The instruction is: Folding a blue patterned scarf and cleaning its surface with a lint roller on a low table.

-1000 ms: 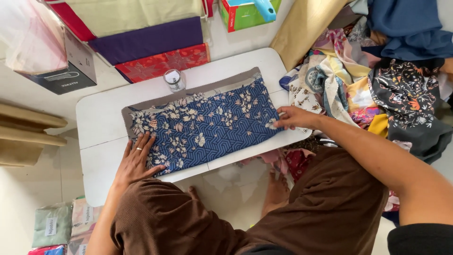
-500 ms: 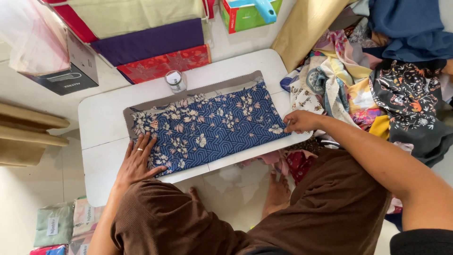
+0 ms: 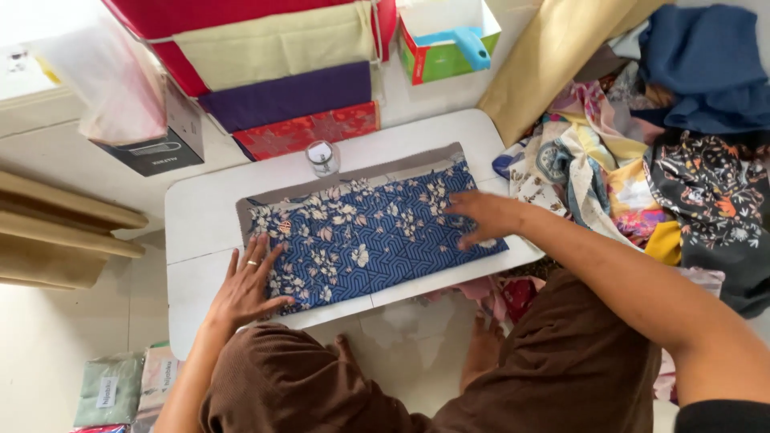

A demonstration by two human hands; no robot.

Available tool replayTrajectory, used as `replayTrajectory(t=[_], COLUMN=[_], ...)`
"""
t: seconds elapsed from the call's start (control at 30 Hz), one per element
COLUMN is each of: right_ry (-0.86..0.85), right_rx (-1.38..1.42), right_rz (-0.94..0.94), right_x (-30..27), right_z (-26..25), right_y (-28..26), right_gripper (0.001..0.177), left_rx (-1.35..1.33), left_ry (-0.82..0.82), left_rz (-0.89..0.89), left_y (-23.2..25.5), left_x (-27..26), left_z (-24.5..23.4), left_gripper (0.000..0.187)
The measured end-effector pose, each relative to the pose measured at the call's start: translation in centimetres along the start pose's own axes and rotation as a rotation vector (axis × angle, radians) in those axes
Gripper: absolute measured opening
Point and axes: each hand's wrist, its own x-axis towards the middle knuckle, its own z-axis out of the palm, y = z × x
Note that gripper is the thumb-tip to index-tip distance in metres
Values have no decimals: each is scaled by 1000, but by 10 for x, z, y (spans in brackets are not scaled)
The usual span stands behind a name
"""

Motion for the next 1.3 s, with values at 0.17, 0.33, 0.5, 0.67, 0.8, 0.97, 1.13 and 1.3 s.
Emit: replayTrajectory(t=[0.17,0.33,0.5,0.67,0.8,0.97,1.13,1.3], right_ry=[1207,897,587,646,898,1045,460,159], right_rx=[-465,-279,276,63,-77,-154,-145,-293], right_rz=[-102,594,717,693,570,80,83,425], right_x=[13,41,78,89,25,-31,-10,20], right_z=[-114,-210,-225,-218,-221,-163,-96,-60], right_y=[-23,-50,-46,-7,-43,-91,-49,42], right_gripper=[38,69,68,51,40,37,46,38], left_rx=[-46,-176,-106,-168,-200,-217,-260,-250], left_ry=[94,-147,-275,-385,-319,-336,-392,-447], left_rz=[-76,-199,-310,-218,-137,-158,-171,-225], left_y=[-32,-50,21,38,3,-21,-23,-26], left_x=[12,40,50,36,40,55,68,76], left_z=[-39,-75,-129,-110,-23,0,-1,-11], left_gripper=[78,57,61,46,59,58,51,48])
